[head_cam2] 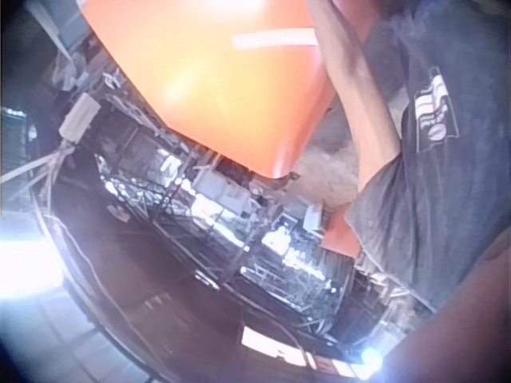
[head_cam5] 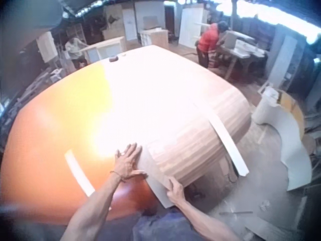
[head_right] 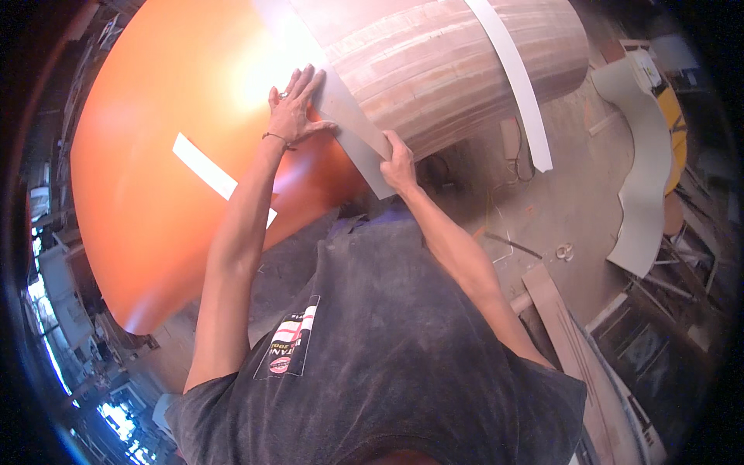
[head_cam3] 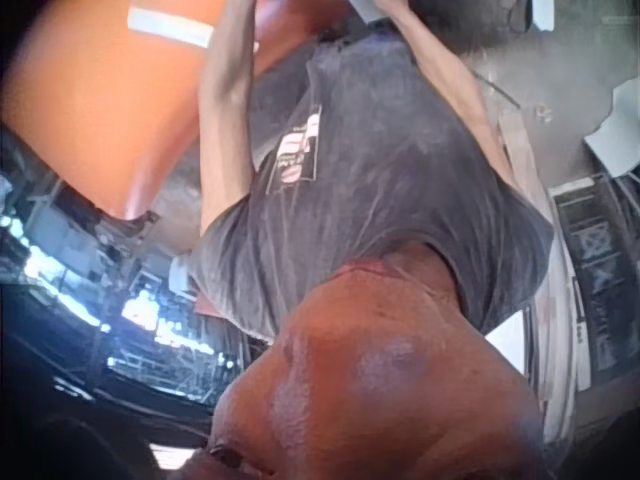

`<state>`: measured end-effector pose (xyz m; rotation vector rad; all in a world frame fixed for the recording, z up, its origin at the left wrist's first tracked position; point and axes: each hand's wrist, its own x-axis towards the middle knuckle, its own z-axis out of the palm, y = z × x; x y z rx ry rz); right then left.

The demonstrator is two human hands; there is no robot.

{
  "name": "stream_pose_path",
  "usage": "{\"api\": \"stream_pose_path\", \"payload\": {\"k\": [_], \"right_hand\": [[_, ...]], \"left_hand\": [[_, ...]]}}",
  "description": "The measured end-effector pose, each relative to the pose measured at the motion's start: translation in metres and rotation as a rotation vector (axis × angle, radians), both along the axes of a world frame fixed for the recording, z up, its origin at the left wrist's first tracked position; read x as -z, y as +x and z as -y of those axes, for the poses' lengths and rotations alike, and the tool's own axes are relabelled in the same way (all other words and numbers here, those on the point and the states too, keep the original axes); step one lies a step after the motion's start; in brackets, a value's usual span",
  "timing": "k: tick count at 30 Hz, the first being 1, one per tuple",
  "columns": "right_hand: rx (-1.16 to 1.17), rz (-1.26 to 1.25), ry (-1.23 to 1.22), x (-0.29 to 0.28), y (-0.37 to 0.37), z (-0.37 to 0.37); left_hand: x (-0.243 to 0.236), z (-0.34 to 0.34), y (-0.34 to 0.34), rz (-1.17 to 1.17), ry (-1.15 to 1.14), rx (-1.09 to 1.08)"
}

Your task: The person selects laminate strips from a pile and applies them to the surface of a curved wooden structure.

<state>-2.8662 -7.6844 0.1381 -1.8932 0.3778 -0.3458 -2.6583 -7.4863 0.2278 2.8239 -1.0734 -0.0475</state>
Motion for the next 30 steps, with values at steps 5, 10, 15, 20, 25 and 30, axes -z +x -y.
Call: {"api": "stream_pose_path", "payload": {"k": [5, 10, 15, 20, 25, 30], "right_hand": [[0.131, -0.090, -0.067, 0.000, -0.005, -0.013], [0.285, -0.245, -0.049, 0.018, -0.016, -0.017], [0.295, -0.348, -0.062, 0.022, -0.022, -0.017], [0.248, -0.353, -0.057, 0.011, -0.023, -0.018], [0.232, -0.262, -0.151, 0.018, -0.019, -0.013], [0.271, -0.227, -0.210, 0.021, -0.017, -0.013]], "left_hand": [[0.003, 0.003, -0.001, 0.006, -0.010, 0.022], [0.002, 0.008, -0.003, 0.028, -0.020, 0.040], [0.006, 0.007, -0.001, 0.037, -0.025, 0.047], [0.007, 0.006, 0.000, 0.049, -0.012, 0.043], [0.009, 0.007, -0.001, 0.083, -0.015, 0.053], [0.007, 0.007, -0.003, 0.072, 0.009, 0.042]]}}
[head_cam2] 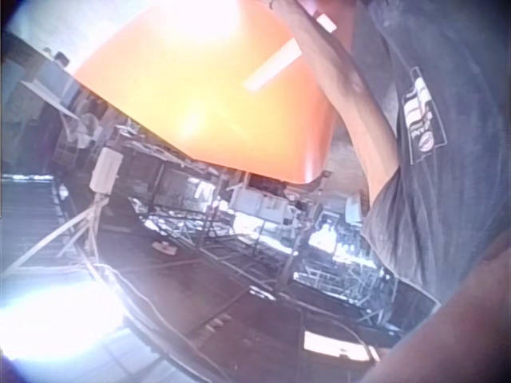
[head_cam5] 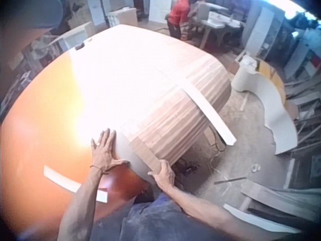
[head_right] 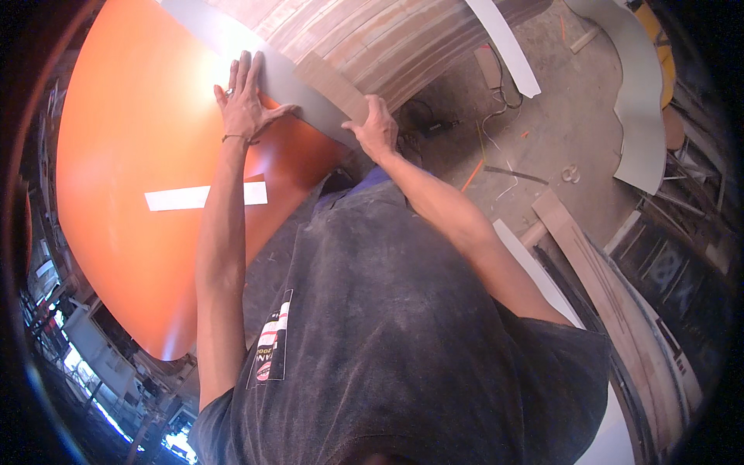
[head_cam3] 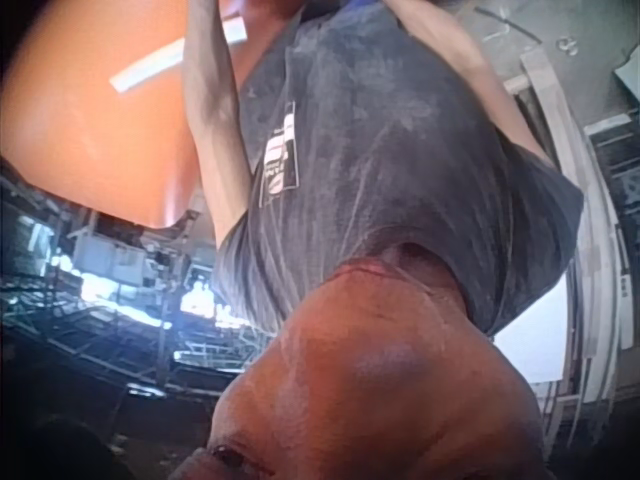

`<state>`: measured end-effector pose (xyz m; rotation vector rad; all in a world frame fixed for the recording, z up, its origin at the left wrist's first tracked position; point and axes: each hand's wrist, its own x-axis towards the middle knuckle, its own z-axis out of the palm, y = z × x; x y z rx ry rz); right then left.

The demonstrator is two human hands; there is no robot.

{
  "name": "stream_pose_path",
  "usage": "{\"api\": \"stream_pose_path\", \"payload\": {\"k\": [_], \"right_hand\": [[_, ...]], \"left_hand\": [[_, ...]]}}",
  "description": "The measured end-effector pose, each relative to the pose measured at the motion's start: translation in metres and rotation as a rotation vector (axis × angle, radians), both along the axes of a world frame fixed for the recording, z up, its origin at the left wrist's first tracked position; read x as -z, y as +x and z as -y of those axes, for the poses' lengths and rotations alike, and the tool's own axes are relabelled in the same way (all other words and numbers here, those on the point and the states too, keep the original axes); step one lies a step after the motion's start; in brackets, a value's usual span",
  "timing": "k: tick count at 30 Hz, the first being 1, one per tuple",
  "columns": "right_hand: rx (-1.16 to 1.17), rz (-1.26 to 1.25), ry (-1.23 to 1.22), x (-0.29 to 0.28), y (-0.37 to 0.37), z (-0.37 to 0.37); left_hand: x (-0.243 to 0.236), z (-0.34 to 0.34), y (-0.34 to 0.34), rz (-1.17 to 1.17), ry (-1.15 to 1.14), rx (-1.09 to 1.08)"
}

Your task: The person selects laminate strips from a pile and applies them to the surface of a curved wooden structure.

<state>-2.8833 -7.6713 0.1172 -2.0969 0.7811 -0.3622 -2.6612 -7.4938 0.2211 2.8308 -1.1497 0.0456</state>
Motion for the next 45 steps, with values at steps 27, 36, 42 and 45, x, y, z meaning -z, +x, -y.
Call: {"api": "stream_pose_path", "payload": {"k": [27, 36, 42, 45], "right_hand": [[0.368, -0.158, 0.281, 0.027, -0.002, -0.040], [0.462, -0.197, 0.656, 0.033, -0.003, -0.051], [0.384, -0.130, 0.680, 0.048, -0.012, -0.044], [0.355, -0.206, 0.663, 0.040, -0.013, -0.042]], "left_hand": [[0.014, 0.018, -0.053, -0.072, 0.008, -0.100], [0.018, 0.020, -0.062, -0.089, 0.019, -0.123], [0.020, 0.021, -0.062, -0.071, -0.015, -0.110], [0.020, 0.019, -0.064, -0.078, -0.019, -0.115]]}}
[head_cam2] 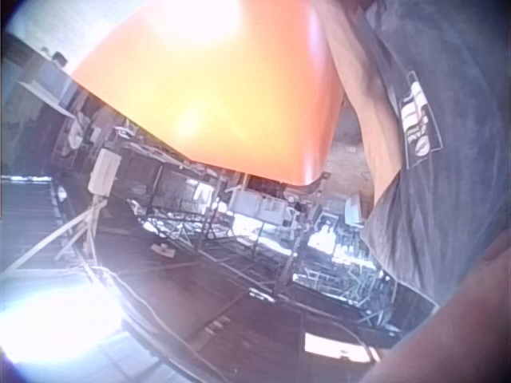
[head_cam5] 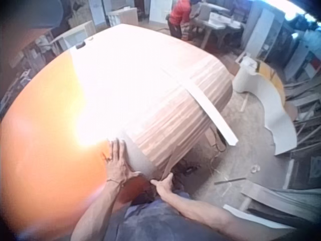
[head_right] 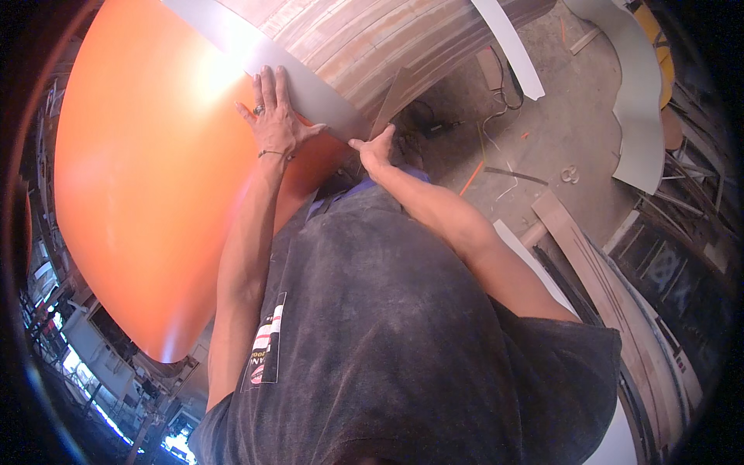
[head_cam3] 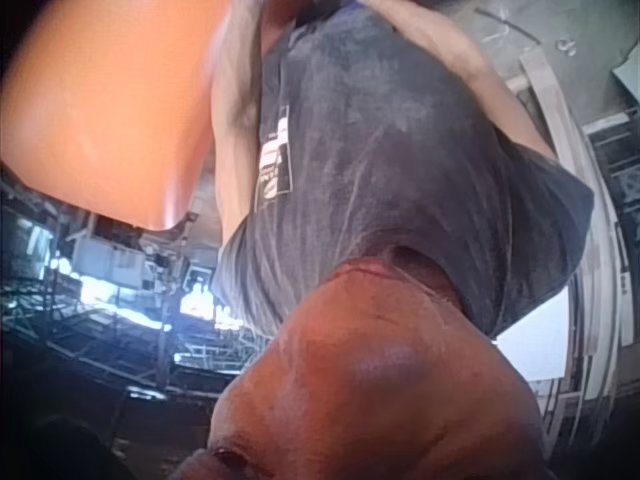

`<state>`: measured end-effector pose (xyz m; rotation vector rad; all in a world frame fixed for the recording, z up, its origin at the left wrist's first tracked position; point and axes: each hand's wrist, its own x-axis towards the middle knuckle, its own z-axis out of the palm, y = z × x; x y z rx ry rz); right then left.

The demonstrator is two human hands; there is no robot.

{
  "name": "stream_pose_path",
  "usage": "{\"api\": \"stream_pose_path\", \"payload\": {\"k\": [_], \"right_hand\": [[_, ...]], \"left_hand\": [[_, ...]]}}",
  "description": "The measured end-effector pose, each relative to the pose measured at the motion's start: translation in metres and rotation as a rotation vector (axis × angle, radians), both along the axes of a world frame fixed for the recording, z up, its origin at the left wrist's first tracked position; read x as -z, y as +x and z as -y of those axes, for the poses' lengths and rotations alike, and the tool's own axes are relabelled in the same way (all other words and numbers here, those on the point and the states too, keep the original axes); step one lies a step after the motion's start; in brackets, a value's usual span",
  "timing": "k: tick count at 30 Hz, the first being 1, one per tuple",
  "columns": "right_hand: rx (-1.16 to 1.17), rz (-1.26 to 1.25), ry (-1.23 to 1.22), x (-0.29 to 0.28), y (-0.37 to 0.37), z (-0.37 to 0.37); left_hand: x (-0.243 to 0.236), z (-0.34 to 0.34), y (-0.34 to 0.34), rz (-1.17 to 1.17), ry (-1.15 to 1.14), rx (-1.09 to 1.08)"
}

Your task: The person selects laminate strips from a pile and applies them to the surface of a curved wooden structure.

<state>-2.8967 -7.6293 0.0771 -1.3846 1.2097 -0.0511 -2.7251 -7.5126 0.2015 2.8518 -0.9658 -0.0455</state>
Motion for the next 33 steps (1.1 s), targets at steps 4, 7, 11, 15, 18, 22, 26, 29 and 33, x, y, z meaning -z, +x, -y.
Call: {"api": "stream_pose_path", "payload": {"k": [4, 7, 11, 15, 18, 22, 26, 29, 33], "right_hand": [[-0.012, -0.034, -0.032, 0.000, -0.001, 0.002], [-0.030, -0.037, -0.049, -0.001, -0.002, 0.003], [-0.031, -0.022, -0.054, 0.002, -0.004, 0.002], [-0.025, -0.014, -0.187, 0.020, -0.007, -0.003], [-0.006, -0.013, -0.310, 0.027, -0.008, -0.008], [0.040, 0.011, -0.274, 0.027, -0.009, -0.016], [0.116, 0.029, -0.257, 0.024, -0.008, -0.025], [0.107, 0.043, -0.177, 0.012, -0.004, -0.031], [0.094, 0.023, -0.096, -0.011, -0.002, -0.029]], "left_hand": [[0.000, 0.001, 0.000, 0.000, -0.008, 0.001], [0.001, 0.001, -0.001, 0.007, -0.021, 0.004], [0.000, 0.001, -0.002, 0.008, -0.018, 0.006], [-0.001, 0.004, -0.003, -0.020, 0.022, -0.016], [-0.001, 0.005, -0.003, -0.013, 0.022, -0.009], [-0.001, 0.003, -0.004, -0.007, 0.033, -0.005], [-0.002, 0.005, -0.004, 0.002, 0.050, 0.004], [-0.004, 0.006, -0.006, 0.009, 0.067, 0.002], [-0.002, 0.007, -0.009, 0.033, 0.064, 0.008]]}}
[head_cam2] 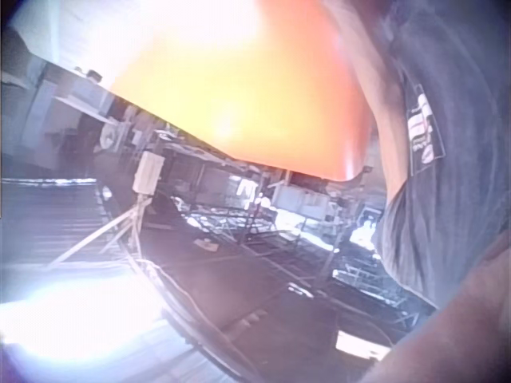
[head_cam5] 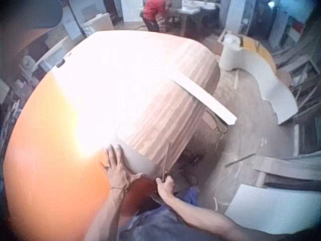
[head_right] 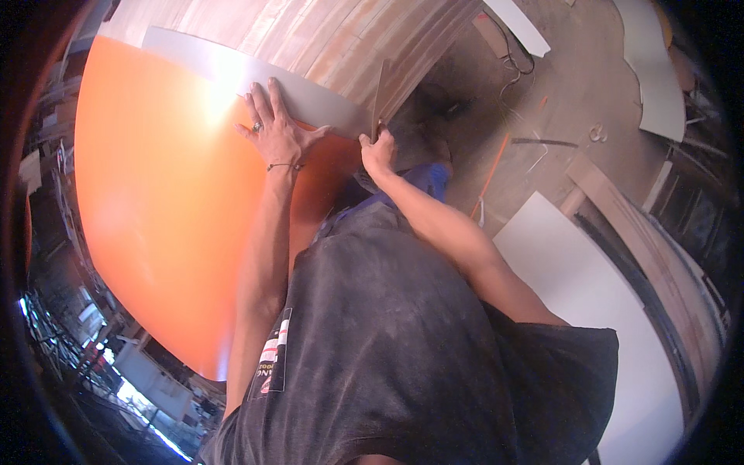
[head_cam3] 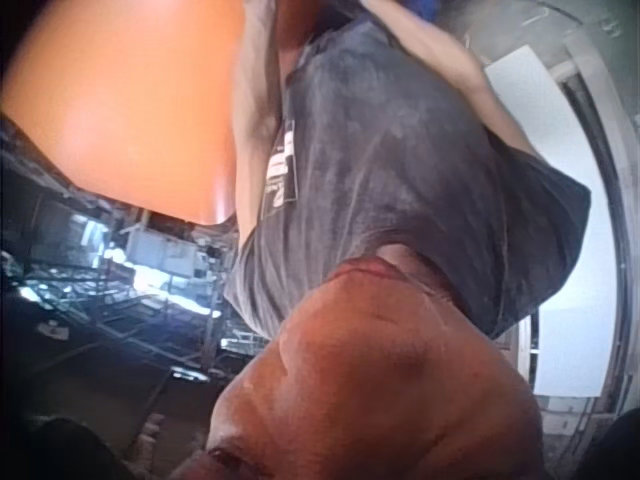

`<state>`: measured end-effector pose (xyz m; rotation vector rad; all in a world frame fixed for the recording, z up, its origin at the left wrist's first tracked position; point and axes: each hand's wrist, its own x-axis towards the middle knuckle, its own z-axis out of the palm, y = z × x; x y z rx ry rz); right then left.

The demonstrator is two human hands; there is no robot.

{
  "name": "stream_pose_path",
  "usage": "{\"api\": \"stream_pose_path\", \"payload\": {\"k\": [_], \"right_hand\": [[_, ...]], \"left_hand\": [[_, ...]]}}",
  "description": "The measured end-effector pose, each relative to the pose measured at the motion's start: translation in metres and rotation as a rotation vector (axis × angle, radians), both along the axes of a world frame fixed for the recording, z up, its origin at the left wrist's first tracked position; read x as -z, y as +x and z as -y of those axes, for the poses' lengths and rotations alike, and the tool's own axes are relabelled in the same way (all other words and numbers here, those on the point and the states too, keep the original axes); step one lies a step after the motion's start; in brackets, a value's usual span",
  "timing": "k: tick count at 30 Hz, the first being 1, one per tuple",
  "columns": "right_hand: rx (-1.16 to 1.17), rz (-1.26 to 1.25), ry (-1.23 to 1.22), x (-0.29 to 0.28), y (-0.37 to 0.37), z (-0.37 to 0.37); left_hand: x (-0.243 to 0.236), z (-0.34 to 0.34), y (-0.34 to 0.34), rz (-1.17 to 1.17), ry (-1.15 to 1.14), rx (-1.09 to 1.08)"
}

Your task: The person selects laminate strips from a pile and applies them to the surface of a curved wooden structure.

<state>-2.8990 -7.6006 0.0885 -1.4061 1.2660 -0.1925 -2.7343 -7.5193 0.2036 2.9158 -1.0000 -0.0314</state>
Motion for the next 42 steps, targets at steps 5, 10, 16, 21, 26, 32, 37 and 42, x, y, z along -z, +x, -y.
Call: {"api": "stream_pose_path", "payload": {"k": [5, 10, 16, 21, 26, 32, 37, 42], "right_hand": [[-0.019, -0.025, 0.049, -0.003, 0.004, -0.005], [0.041, -0.036, -0.095, 0.004, 0.016, -0.017], [0.086, -0.016, -0.086, -0.002, 0.014, -0.012], [0.082, 0.068, -0.002, 0.006, -0.002, -0.005], [0.093, 0.017, -0.064, 0.009, -0.001, -0.009], [0.081, 0.108, -0.053, -0.003, -0.009, -0.009], [0.107, 0.091, -0.134, 0.001, -0.014, -0.012], [0.114, 0.139, -0.113, 0.002, -0.020, -0.008]], "left_hand": [[-0.010, 0.000, -0.004, 0.008, 0.008, 0.015], [-0.016, 0.005, -0.007, 0.008, -0.014, 0.010], [-0.013, 0.000, -0.003, 0.008, -0.030, 0.076], [-0.003, -0.004, 0.024, 0.041, -0.122, 0.081], [-0.023, -0.011, 0.095, -0.014, -0.185, -0.003], [-0.055, -0.011, 0.142, -0.104, -0.040, 0.008], [-0.064, 0.004, 0.158, -0.112, -0.001, 0.017], [-0.075, 0.018, 0.164, -0.117, 0.043, 0.030]]}}
